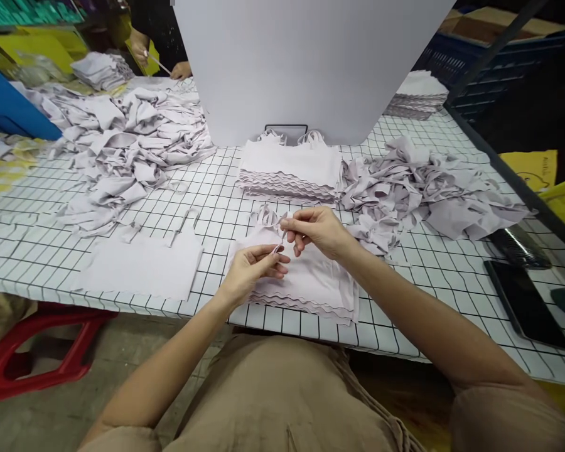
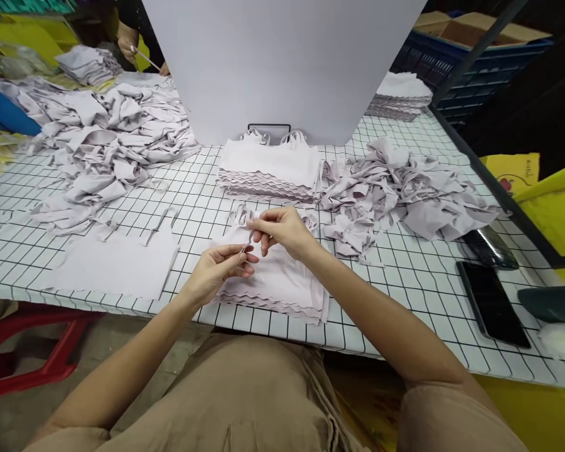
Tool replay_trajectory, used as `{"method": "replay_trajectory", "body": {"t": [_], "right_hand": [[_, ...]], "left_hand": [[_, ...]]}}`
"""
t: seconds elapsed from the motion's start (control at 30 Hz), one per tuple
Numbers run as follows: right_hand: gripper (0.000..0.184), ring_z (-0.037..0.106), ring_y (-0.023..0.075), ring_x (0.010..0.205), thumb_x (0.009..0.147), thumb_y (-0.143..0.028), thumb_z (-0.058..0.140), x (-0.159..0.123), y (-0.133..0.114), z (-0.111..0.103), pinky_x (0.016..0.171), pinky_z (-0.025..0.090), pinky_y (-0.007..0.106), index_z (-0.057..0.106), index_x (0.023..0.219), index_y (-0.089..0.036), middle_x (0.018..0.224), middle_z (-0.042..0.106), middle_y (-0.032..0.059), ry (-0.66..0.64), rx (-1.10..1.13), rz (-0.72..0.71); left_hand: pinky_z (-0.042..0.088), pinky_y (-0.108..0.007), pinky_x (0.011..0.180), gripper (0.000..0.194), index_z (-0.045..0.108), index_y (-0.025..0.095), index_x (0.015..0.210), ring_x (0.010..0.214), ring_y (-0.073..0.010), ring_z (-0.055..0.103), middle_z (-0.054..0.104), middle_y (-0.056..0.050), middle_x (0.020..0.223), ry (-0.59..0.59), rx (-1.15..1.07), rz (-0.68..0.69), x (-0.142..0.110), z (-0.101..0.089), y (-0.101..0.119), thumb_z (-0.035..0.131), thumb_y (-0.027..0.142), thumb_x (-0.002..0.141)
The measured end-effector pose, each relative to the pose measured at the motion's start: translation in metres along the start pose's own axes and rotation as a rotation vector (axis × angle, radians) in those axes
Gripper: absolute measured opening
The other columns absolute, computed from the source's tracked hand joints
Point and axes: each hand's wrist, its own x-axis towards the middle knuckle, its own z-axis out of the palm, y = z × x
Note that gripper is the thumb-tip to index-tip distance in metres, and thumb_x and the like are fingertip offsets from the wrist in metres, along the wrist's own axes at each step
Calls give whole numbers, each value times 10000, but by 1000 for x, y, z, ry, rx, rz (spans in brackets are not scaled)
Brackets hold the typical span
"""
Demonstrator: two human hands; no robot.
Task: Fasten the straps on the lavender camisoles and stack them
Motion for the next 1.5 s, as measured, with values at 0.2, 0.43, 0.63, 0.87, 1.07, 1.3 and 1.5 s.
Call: {"method": "replay_trajectory", "body": {"t": [0.2, 0.43, 0.63, 0.87, 1.07, 1.3, 1.5], "right_hand": [[476, 537, 98, 362, 624, -544, 876, 0, 7, -9, 388, 513, 260, 610, 593, -150, 547, 633, 11, 25, -83, -25], [397, 624, 254, 1116, 833, -380, 757, -10, 22, -9, 942, 542, 472, 697, 1195, -228, 1192, 706, 102, 4, -662, -549], [166, 599, 203, 886, 913, -387, 685, -6, 29, 1, 834, 509, 403, 781, 953, -257, 804, 713, 37, -184, -613, -560], [129, 626, 185, 776, 847, -343, 738, 7, 37, -9, 728, 506, 362, 786, 879, -227, 748, 711, 33, 0, -509, -371], [110, 621, 196, 815, 843, -339, 736, 15, 49, -7, 746, 514, 372, 778, 850, -237, 780, 714, 40, -18, -482, -354], [45, 594, 199, 839, 856, -268, 722, 22, 58, 0, 755, 508, 372, 748, 825, -249, 805, 680, 34, -9, -514, -444], [89, 575, 219, 880, 884, -228, 683, 25, 58, 9, 788, 504, 392, 727, 811, -255, 779, 687, 30, -52, -582, -503]], "left_hand": [[428, -187, 452, 374, 743, 111, 935, 497, -70, 554, 672, -27, 678, 29, 179, 59, -8, -13, -2, 699, 476, 865], [468, -222, 551, 247, 736, 148, 852, 567, -94, 559, 648, -18, 689, 33, 475, 280, -10, -17, 7, 663, 380, 897], [471, -255, 602, 160, 720, 163, 831, 622, -119, 586, 667, -14, 707, 85, 590, 422, -1, -15, 17, 665, 296, 901], [421, -380, 851, 174, 656, 180, 981, 922, -214, 583, 674, -42, 947, 220, 1186, 547, 22, -41, -1, 753, 233, 846], [358, -391, 872, 209, 638, 212, 932, 996, -237, 556, 630, -27, 1014, 246, 1323, 418, 27, -50, -8, 799, 275, 814], [323, -387, 852, 218, 644, 211, 876, 963, -232, 548, 658, -17, 946, 271, 1294, 425, 27, -58, -7, 791, 364, 824], [318, -387, 849, 75, 682, 226, 826, 881, -203, 550, 686, 17, 843, 212, 1183, 452, 26, -57, -8, 752, 221, 853]]}}
